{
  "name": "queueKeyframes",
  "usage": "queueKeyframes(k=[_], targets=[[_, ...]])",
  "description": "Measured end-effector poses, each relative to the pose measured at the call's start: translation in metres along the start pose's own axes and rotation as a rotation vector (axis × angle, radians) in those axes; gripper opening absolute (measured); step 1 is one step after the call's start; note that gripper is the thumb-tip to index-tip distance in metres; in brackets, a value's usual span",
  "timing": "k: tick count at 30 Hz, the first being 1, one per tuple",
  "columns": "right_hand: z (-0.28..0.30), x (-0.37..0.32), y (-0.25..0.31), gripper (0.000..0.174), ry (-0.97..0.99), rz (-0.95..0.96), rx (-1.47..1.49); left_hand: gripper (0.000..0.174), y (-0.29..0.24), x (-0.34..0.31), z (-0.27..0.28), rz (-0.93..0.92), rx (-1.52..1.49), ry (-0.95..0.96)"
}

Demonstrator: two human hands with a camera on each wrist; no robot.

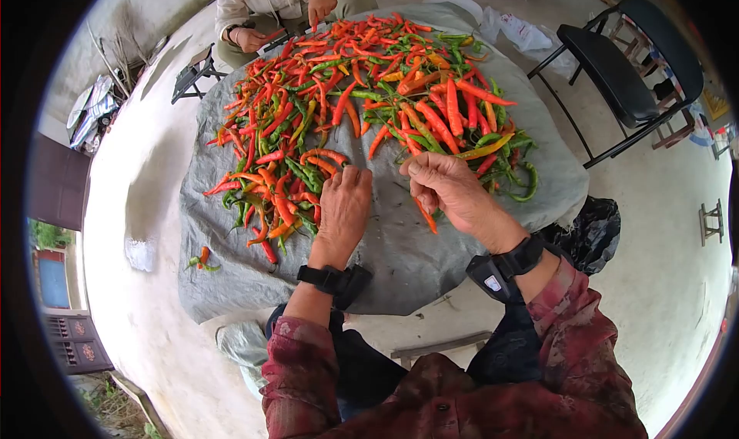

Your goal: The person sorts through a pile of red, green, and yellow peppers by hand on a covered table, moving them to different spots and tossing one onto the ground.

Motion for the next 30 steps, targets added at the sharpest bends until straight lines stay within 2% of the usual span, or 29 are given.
queueKeyframes(k=[2,8,11,14,16,21,23,25,27,29,30], targets=[[-0.003,0.003,-0.009,0.024,-0.017,-0.019,-0.063,0.015,0.006,-0.002,0.004,0.047,0.027,-0.040],[-0.013,0.008,-0.018,0.023,-0.028,-0.050,-0.180,0.006,0.024,-0.015,0.000,0.099,0.101,0.044],[-0.020,0.011,-0.022,0.025,-0.013,-0.069,-0.197,0.006,0.018,-0.024,0.022,0.072,-0.016,-0.036],[-0.024,0.015,-0.036,0.031,0.019,-0.115,-0.272,0.019,-0.004,-0.042,0.044,-0.024,-0.292,-0.209],[-0.031,0.018,-0.051,0.039,0.046,-0.151,-0.345,0.021,-0.018,-0.052,0.052,-0.081,-0.336,-0.212],[-0.040,0.018,-0.065,0.035,0.120,-0.223,-0.348,0.036,-0.041,-0.062,0.057,-0.301,-0.395,-0.202],[-0.039,0.020,-0.062,0.033,0.136,-0.219,-0.324,0.037,-0.036,-0.063,0.060,-0.298,-0.402,-0.208],[-0.029,0.024,-0.038,0.027,0.057,-0.097,-0.317,0.035,-0.019,-0.061,0.061,-0.174,-0.394,-0.178],[-0.014,0.029,-0.011,0.028,-0.016,0.003,-0.187,0.031,-0.003,-0.060,0.065,-0.108,-0.379,-0.182],[-0.001,0.030,0.012,0.029,-0.036,0.131,0.361,0.030,0.022,-0.063,0.068,0.096,-0.120,-0.220],[0.007,0.029,0.019,0.032,-0.074,0.169,0.412,0.030,0.025,-0.064,0.067,0.093,-0.123,-0.217]])
Point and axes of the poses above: each hand's wrist, its own x-axis towards the middle knuckle, its own z-axis out of the back of the hand, y = z × x, the point moved 8 cm from there along x, towards the middle knuckle, and after that the axes turned 3 degrees about -z, right-handed, at the moved point
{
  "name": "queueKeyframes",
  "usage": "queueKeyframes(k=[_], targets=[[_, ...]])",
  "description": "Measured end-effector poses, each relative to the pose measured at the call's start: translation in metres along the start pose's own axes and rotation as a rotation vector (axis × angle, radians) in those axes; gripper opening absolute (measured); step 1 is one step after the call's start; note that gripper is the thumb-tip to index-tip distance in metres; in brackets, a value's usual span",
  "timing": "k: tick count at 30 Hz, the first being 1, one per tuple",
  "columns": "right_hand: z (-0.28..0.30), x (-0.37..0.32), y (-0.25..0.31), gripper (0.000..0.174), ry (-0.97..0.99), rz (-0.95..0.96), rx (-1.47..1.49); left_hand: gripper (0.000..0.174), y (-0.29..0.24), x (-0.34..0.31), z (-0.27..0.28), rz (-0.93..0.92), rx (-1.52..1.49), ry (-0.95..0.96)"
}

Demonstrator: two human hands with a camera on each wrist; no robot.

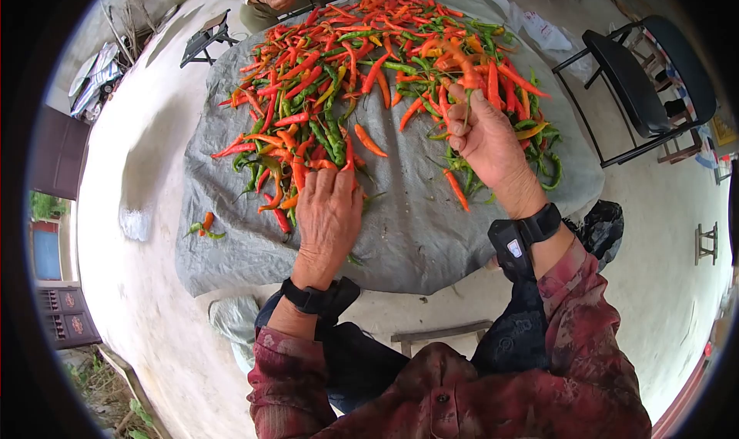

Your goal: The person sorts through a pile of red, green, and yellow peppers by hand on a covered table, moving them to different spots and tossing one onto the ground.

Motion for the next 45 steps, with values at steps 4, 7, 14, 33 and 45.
queueKeyframes(k=[4,7,14,33,45], targets=[[0.008,-0.002,-0.025,0.029,-0.023,-0.153,-0.231,0.037,0.014,-0.001,-0.014,0.120,0.175,0.093],[-0.004,-0.014,-0.043,0.027,0.089,-0.241,-0.606,0.041,0.022,0.003,-0.026,0.166,0.163,0.162],[-0.023,-0.033,-0.047,0.022,0.240,-0.194,-0.995,0.035,0.037,0.005,-0.038,0.352,-0.094,0.307],[-0.016,-0.028,-0.056,0.041,0.184,-0.164,-0.975,0.039,-0.001,0.012,-0.046,0.368,-0.896,0.169],[0.011,-0.017,0.013,0.033,-0.064,0.041,-0.218,0.028,-0.004,0.016,-0.026,0.244,-0.666,0.054]])
Point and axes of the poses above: each hand's wrist, its own x-axis towards the middle knuckle, its own z-axis out of the back of the hand, y = z × x, the point moved 8 cm from there along x, towards the middle knuckle, and after that the axes turned 3 degrees about -z, right-handed, at the moved point
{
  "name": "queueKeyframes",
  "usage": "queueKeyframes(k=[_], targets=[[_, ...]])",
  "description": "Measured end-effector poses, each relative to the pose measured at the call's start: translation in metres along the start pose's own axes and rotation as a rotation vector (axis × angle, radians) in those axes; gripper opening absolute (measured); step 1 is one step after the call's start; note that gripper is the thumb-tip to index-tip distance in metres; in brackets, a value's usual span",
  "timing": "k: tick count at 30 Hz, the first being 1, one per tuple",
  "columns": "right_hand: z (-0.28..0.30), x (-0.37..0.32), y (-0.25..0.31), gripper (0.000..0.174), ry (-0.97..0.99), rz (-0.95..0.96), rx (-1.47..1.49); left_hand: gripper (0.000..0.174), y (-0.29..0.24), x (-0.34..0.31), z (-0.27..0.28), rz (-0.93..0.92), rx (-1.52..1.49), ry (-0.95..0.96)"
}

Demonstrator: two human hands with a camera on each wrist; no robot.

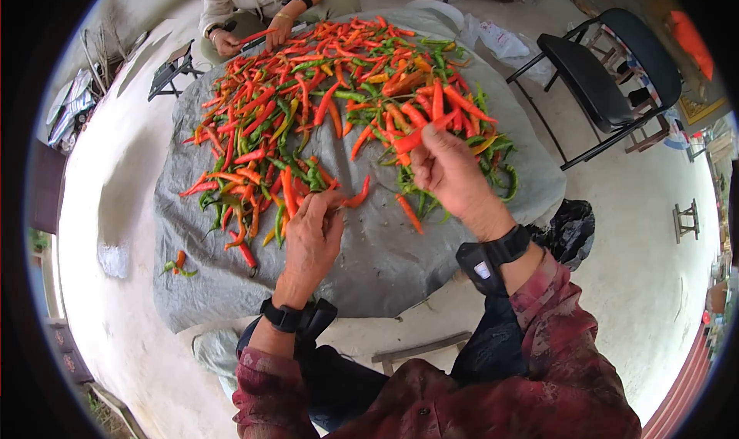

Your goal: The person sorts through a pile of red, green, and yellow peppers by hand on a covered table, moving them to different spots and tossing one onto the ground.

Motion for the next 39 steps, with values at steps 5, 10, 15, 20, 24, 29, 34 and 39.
queueKeyframes(k=[5,10,15,20,24,29,34,39], targets=[[-0.013,-0.008,-0.017,0.028,0.097,-0.066,-0.142,0.034,-0.029,0.005,-0.031,-0.328,0.532,0.125],[0.007,-0.002,-0.003,0.031,0.013,-0.022,0.233,0.029,-0.018,0.004,-0.052,-0.353,0.702,0.159],[-0.021,-0.012,-0.035,0.031,0.282,-0.206,-0.142,0.016,-0.017,0.011,-0.059,-0.277,0.692,0.201],[-0.029,-0.027,-0.010,0.026,0.138,0.474,-1.065,0.015,-0.041,0.011,-0.056,-0.285,0.437,0.199],[-0.038,-0.034,-0.015,0.009,0.206,0.513,-1.417,0.019,-0.036,0.005,-0.055,-0.241,0.315,0.224],[-0.033,-0.025,-0.020,0.012,0.283,0.393,-1.141,0.020,-0.034,0.015,-0.031,-0.187,0.272,0.170],[-0.013,-0.011,0.003,0.024,0.144,0.235,-0.681,0.035,-0.016,0.028,0.001,-0.167,0.691,-0.080],[0.003,-0.001,-0.001,0.039,0.077,-0.010,-0.161,0.061,0.029,0.024,0.001,0.018,0.905,-0.009]])
Point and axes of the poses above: each hand's wrist, its own x-axis towards the middle knuckle, its own z-axis out of the back of the hand, y = z × x, the point moved 8 cm from there along x, towards the middle knuckle, and after that the axes turned 3 degrees about -z, right-handed, at the moved point
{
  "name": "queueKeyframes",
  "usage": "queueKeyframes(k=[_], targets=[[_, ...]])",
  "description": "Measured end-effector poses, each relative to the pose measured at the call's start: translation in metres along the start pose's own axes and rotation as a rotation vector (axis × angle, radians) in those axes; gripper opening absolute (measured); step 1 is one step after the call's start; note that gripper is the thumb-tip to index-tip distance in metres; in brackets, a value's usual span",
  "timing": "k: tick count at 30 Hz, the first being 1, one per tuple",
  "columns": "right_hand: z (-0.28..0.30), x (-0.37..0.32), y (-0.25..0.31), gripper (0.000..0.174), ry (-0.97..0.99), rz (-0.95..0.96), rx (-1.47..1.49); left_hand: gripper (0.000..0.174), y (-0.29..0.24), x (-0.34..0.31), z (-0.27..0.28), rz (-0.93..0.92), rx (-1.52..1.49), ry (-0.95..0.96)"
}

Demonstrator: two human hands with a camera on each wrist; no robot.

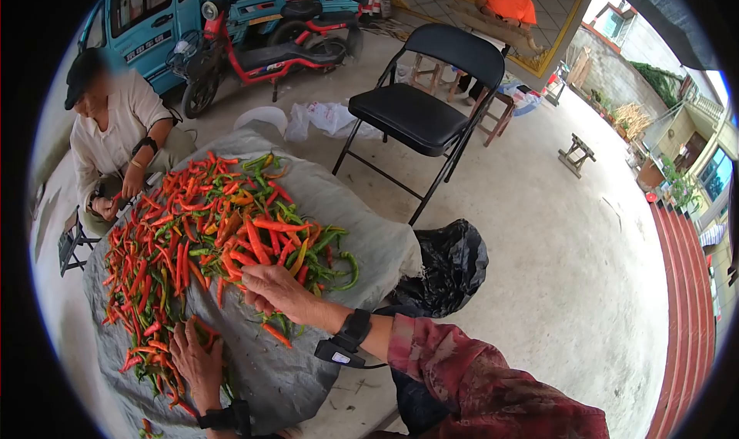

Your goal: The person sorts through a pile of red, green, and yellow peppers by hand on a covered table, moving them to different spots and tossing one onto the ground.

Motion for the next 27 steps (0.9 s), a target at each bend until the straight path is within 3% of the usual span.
queueKeyframes(k=[2,6,9,12,14,16,17,19,21,24,27], targets=[[-0.008,-0.002,-0.005,0.040,0.045,0.015,-0.122,0.068,0.012,0.002,-0.014,0.037,-0.200,0.102],[-0.020,-0.007,-0.005,0.038,0.110,0.039,-0.392,0.064,0.022,0.001,-0.012,-0.028,-0.158,0.092],[-0.023,-0.007,-0.007,0.033,0.123,0.046,-0.457,0.059,0.029,0.001,-0.012,0.084,-0.199,0.179],[-0.029,-0.006,-0.012,0.029,0.111,0.109,-0.457,0.052,0.032,-0.001,-0.012,0.047,-0.227,0.124],[-0.030,-0.002,-0.013,0.027,0.100,0.152,-0.469,0.050,0.035,0.000,-0.002,0.006,-0.279,-0.071],[-0.036,-0.003,-0.014,0.026,0.142,0.193,-0.534,0.050,0.026,0.001,0.019,0.010,-0.317,-0.138],[-0.038,-0.003,-0.015,0.026,0.145,0.192,-0.534,0.050,0.022,0.001,0.034,0.015,-0.355,-0.210],[-0.042,-0.003,-0.019,0.026,0.140,0.141,-0.543,0.049,0.021,0.000,0.039,0.069,-0.402,-0.182],[-0.045,-0.005,-0.016,0.027,0.154,0.131,-0.540,0.046,0.019,-0.004,0.053,0.001,-0.527,-0.314],[-0.050,-0.007,-0.019,0.031,0.150,0.131,-0.603,0.042,0.012,-0.006,0.059,0.002,-0.661,-0.273],[-0.054,-0.008,-0.034,0.041,0.160,-0.045,-0.506,0.048,-0.005,-0.011,0.054,-0.052,-0.573,-0.208]])
Point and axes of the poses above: each hand's wrist, its own x-axis towards the middle knuckle, its own z-axis out of the back of the hand, y = z × x, the point moved 8 cm from there along x, towards the middle knuckle, and after that the axes turned 3 degrees about -z, right-handed, at the moved point
